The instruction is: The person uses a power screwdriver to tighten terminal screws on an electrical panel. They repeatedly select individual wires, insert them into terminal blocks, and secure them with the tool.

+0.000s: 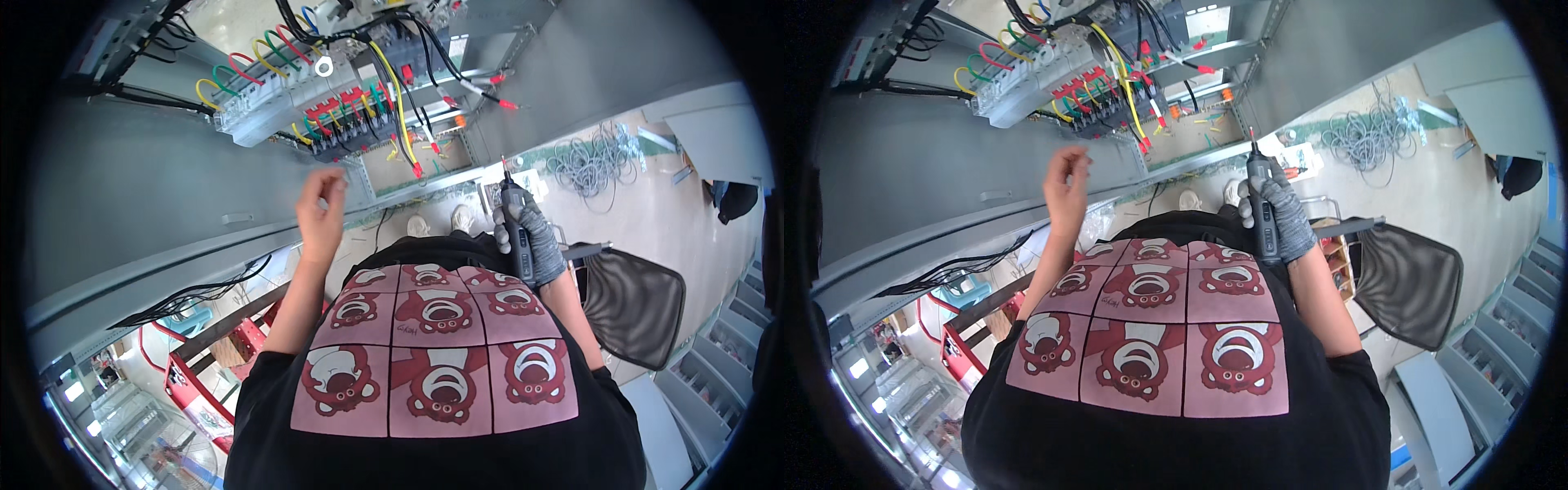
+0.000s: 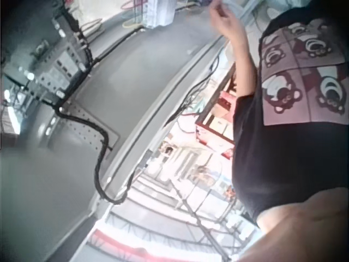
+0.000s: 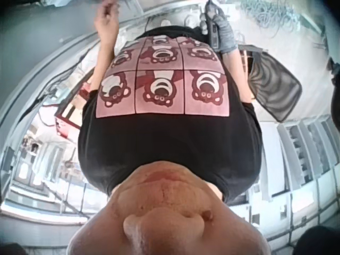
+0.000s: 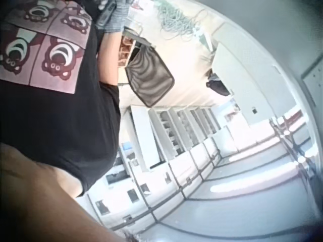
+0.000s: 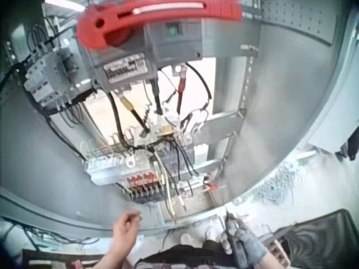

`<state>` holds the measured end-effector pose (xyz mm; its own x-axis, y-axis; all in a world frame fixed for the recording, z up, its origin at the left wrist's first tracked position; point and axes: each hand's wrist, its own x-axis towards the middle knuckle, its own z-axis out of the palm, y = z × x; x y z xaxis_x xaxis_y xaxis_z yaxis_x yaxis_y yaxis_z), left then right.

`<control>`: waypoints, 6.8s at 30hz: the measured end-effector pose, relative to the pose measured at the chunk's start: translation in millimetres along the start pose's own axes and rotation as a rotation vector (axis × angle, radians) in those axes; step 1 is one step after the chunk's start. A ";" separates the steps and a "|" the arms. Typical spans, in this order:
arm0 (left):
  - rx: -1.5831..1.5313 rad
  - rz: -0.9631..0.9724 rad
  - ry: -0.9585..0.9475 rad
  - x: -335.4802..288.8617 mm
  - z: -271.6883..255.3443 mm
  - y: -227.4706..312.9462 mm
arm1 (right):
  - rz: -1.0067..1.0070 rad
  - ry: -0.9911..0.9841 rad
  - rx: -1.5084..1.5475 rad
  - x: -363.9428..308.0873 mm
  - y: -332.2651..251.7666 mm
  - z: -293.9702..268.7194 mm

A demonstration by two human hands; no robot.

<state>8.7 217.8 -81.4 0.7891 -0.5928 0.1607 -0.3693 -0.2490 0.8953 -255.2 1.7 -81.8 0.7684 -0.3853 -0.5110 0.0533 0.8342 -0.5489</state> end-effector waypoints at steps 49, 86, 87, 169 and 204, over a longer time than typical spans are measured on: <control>0.789 -0.255 -0.668 -200.3 325.3 -745.0 | 0.465 0.549 0.110 62.7 474.3 -277.2; -1.092 -0.959 -0.759 -65.1 144.0 -10.7 | 0.020 0.091 -0.491 -102.2 125.2 -41.1; -1.097 -0.919 -0.749 -60.5 135.4 13.9 | 0.009 0.078 -0.545 -113.6 104.0 -26.1; 0.254 0.729 -0.396 99.0 48.9 152.3 | -0.611 -0.075 -0.765 -28.4 -73.6 93.6; 0.119 1.097 -0.168 132.9 76.8 204.7 | -0.739 0.010 -0.857 -26.8 -110.2 145.8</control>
<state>0.3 29.2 91.3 -0.0664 -0.6303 0.7735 -0.8770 0.4065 0.2560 -188.7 -22.4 88.9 0.7246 -0.6780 0.1233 0.0348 -0.1427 -0.9892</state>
